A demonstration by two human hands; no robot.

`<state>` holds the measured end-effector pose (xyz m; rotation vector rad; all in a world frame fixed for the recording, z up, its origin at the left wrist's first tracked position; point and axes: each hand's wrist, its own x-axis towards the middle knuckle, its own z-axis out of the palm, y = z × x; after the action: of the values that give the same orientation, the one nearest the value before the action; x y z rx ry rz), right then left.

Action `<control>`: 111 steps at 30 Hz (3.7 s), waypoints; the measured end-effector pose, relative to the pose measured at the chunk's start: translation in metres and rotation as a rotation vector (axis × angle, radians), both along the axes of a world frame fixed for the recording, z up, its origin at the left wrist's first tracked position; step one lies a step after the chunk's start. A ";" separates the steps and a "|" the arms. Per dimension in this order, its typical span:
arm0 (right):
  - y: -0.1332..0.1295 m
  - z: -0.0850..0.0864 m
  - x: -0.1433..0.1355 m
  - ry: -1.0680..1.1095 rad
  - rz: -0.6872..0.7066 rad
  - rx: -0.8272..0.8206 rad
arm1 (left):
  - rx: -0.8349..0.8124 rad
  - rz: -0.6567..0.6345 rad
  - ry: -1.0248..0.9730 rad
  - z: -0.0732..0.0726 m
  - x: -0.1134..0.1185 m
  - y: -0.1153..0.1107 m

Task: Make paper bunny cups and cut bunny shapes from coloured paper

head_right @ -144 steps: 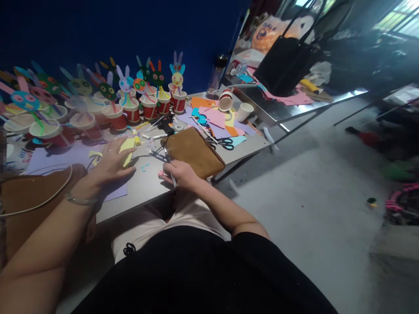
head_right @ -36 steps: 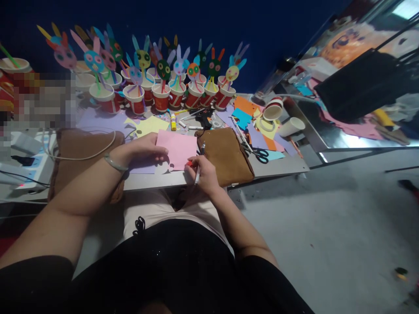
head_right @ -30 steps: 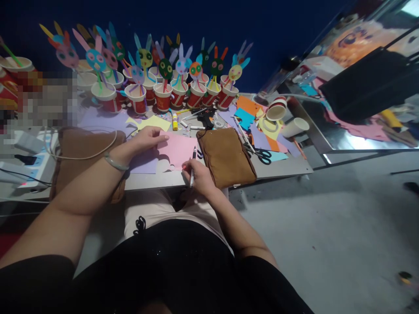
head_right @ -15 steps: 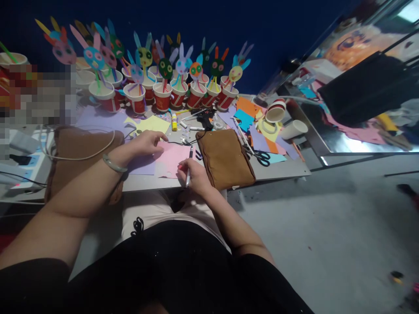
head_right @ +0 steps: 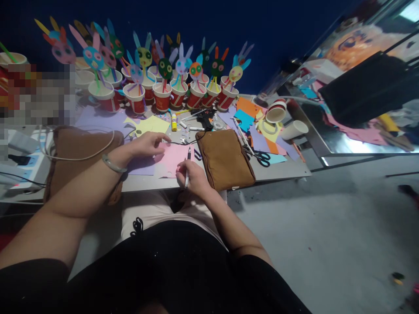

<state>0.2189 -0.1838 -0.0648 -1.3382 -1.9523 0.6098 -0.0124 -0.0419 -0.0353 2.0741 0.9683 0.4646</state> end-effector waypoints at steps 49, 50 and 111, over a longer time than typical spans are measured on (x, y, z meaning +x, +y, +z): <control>-0.014 0.007 0.032 0.138 -0.322 0.412 | 0.189 0.500 -0.347 -0.014 -0.002 0.024; -0.014 0.007 0.032 0.141 -0.313 0.403 | 0.193 0.488 -0.339 -0.014 -0.002 0.024; -0.011 0.002 0.025 0.063 0.289 -0.043 | 0.138 -0.243 0.088 -0.011 0.010 -0.006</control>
<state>0.2440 -0.1950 -0.0629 -1.0547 -2.1080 0.8252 -0.0022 -0.0483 -0.0459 2.3178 0.7378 0.3234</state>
